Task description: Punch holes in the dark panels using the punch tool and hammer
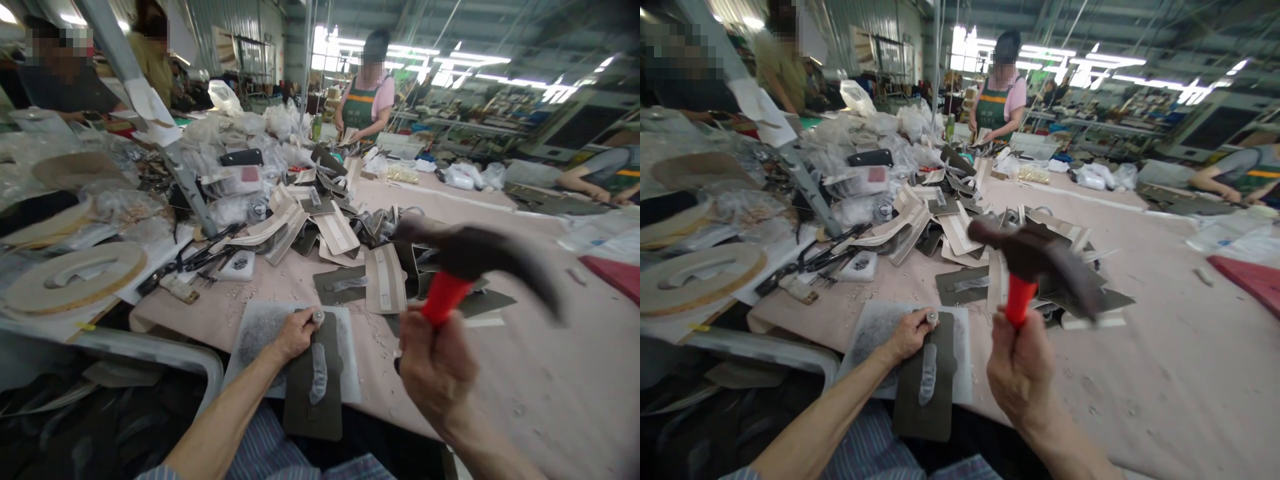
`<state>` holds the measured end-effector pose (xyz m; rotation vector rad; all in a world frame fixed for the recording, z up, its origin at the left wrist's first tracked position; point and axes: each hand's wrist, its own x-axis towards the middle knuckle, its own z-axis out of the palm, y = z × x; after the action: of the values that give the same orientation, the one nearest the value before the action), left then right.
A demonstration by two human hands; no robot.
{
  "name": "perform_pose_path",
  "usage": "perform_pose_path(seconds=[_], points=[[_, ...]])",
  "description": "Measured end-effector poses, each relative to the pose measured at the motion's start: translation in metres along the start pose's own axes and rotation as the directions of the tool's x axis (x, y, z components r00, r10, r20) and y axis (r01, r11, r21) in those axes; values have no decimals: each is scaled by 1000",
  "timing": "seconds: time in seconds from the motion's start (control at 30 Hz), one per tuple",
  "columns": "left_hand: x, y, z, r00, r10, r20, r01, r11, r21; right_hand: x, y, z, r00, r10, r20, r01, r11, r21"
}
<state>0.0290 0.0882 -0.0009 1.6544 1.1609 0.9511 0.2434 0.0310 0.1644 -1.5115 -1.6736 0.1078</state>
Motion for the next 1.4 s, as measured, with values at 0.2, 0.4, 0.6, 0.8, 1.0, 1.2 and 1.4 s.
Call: perform_pose_path(seconds=[0.2,0.4,0.6,0.8,1.0,1.2,1.4], points=[[-1,0,1,1000,27,-3,-27,1000,14,-41,47,27,749,180,638,44,947,-318],[-1,2,-1,1000,27,-9,-28,1000,-14,-71,105,25,718,389,577,-172,903,-394],[-1,-3,0,1000,16,-26,-17,999,-34,-89,121,38,848,349,399,-172,893,-415],[3,-5,3,992,-86,-90,71,984,-161,-94,20,87,822,52,567,-90,995,40],[9,-3,-5,880,-308,-361,80,845,-528,-103,-5,107,733,69,677,-45,998,-54],[-16,5,-39,828,-304,-472,20,856,-516,-68,20,64,616,-250,747,121,967,224],[-33,20,-60,788,-318,-527,-27,838,-546,-47,22,58,347,-452,822,383,868,316]])
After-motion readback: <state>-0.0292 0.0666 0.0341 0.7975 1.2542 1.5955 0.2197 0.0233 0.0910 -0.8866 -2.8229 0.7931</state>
